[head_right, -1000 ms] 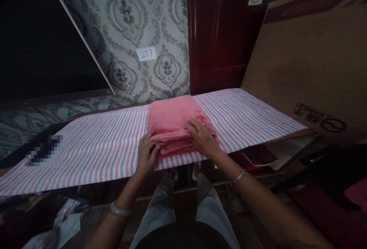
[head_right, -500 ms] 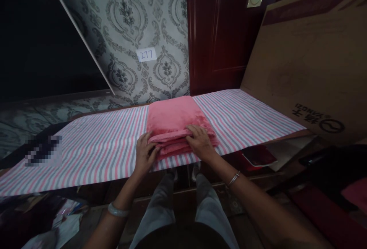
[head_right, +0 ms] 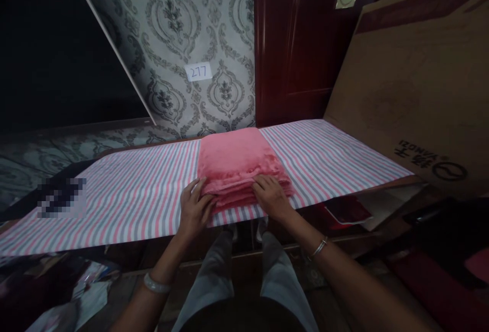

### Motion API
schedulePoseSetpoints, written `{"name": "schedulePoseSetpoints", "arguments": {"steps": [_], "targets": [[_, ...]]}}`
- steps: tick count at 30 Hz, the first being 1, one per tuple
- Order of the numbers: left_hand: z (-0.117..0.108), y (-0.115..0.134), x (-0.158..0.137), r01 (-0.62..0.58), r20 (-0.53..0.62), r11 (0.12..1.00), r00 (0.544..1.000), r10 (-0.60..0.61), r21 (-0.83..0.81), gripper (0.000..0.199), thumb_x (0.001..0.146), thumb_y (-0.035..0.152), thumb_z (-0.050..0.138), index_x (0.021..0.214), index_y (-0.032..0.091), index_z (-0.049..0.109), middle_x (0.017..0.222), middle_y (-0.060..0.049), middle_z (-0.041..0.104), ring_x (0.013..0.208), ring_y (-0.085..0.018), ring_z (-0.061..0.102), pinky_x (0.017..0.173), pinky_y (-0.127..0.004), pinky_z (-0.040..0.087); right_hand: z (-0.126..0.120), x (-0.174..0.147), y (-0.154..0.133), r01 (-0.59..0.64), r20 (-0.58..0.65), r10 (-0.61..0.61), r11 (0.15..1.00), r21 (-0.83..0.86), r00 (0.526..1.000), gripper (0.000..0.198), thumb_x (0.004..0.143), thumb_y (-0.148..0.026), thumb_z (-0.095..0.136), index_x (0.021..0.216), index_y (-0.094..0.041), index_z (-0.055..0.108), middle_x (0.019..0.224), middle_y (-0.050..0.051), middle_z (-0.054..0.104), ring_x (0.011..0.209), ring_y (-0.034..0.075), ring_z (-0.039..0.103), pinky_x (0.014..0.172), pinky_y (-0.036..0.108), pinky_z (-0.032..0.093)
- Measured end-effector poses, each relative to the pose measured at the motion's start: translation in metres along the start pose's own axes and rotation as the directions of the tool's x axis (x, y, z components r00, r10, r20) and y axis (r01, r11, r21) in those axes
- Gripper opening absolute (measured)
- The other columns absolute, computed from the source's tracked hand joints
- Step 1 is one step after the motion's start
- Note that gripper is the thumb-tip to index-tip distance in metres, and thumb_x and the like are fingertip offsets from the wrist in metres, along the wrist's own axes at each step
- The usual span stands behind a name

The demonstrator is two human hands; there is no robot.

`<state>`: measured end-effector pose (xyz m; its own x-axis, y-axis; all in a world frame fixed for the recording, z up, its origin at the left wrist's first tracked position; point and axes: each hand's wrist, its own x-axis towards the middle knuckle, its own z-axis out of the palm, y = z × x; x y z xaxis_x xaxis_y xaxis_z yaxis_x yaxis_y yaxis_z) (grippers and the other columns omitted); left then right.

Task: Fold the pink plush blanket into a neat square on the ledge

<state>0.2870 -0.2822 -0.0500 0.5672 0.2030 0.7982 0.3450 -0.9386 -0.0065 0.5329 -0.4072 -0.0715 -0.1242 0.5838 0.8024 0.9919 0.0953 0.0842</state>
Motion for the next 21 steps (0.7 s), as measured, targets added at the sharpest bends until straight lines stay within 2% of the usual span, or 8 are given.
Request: {"name": "schedulePoseSetpoints", "arguments": {"steps": [4, 8, 12, 18, 21], "targets": [[0.002, 0.001, -0.003, 0.01, -0.021, 0.999, 1.0, -0.009, 0.038, 0.009, 0.092, 0.023, 0.06, 0.096, 0.02, 0.067, 0.146, -0.015, 0.052, 0.135, -0.031, 0.045, 0.108, -0.05, 0.042, 0.001, -0.001, 0.0, -0.003, -0.018, 0.003, 1.0, 0.017, 1.0, 0.021, 0.097, -0.013, 0.045, 0.096, -0.017, 0.066, 0.104, 0.012, 0.068, 0.099, 0.024, 0.06, 0.09, 0.04, 0.046], [0.008, 0.005, -0.005, 0.011, -0.053, 0.997, 0.999, -0.007, 0.077, 0.016, 0.092, 0.023, 0.06, 0.108, 0.02, 0.064, 0.152, -0.017, 0.045, 0.138, -0.031, 0.042, 0.109, -0.051, 0.04, 0.003, -0.002, 0.002, -0.004, -0.008, 0.005, 1.0, 0.019, 1.0, 0.023, 0.098, -0.013, 0.044, 0.096, -0.017, 0.066, 0.105, 0.012, 0.069, 0.1, 0.024, 0.06, 0.09, 0.04, 0.047], [0.012, 0.007, 0.002, -0.024, -0.019, 0.995, 0.999, 0.026, 0.092, 0.025, 0.092, 0.019, 0.059, 0.116, 0.023, 0.063, 0.155, -0.015, 0.043, 0.142, -0.031, 0.038, 0.111, -0.051, 0.038, 0.001, -0.001, 0.002, 0.017, -0.028, -0.017, 1.0, 0.018, 0.999, 0.019, 0.097, -0.014, 0.047, 0.094, -0.018, 0.066, 0.103, 0.012, 0.069, 0.097, 0.024, 0.061, 0.087, 0.039, 0.048], [0.009, 0.011, 0.007, -0.028, -0.005, 0.996, 1.0, 0.029, 0.081, 0.014, 0.092, 0.017, 0.057, 0.102, 0.019, 0.065, 0.145, -0.015, 0.054, 0.14, -0.03, 0.041, 0.111, -0.052, 0.038, -0.006, 0.002, -0.002, 0.034, -0.1, -0.034, 0.999, -0.002, 0.994, 0.018, 0.096, -0.011, 0.05, 0.091, -0.018, 0.066, 0.106, 0.012, 0.069, 0.1, 0.024, 0.06, 0.089, 0.04, 0.048], [0.006, 0.013, 0.004, -0.044, 0.014, 0.997, 0.999, 0.044, 0.063, 0.01, 0.092, 0.016, 0.056, 0.097, 0.02, 0.065, 0.137, -0.013, 0.061, 0.133, -0.029, 0.047, 0.109, -0.051, 0.04, -0.007, 0.001, -0.002, 0.022, -0.085, -0.022, 1.0, 0.005, 0.996, 0.018, 0.096, -0.012, 0.05, 0.09, -0.018, 0.066, 0.105, 0.012, 0.069, 0.1, 0.024, 0.06, 0.088, 0.041, 0.049]]}}
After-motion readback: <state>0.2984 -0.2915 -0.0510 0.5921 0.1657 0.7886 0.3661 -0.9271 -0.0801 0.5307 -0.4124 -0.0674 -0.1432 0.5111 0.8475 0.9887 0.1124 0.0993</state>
